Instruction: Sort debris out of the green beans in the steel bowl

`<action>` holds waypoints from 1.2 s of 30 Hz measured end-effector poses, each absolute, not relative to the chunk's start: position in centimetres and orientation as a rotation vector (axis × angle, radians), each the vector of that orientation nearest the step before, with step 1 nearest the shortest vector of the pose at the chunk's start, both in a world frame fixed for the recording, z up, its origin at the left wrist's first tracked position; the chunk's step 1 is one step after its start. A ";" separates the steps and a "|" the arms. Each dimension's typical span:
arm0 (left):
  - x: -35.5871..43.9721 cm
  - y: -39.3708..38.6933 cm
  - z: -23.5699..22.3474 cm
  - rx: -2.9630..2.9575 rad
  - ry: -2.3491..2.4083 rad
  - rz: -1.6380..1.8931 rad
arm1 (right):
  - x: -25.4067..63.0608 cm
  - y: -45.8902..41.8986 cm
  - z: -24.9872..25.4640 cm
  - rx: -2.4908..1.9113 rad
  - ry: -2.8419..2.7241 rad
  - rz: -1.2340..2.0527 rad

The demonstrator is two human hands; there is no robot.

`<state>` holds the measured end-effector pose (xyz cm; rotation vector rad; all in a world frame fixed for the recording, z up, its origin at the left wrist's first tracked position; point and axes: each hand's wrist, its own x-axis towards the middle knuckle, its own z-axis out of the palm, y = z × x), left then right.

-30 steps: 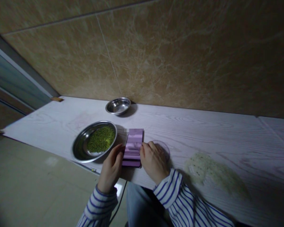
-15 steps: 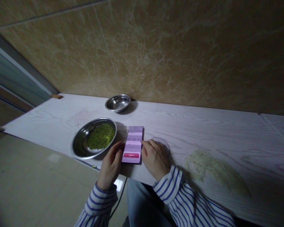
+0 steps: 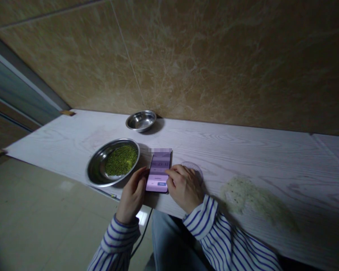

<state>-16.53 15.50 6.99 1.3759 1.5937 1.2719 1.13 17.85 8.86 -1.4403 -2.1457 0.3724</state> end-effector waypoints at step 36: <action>-16.8 15.4 6.4 1.398 1.574 1.264 | 1.8 16.3 8.8 -1.172 -2.304 0.340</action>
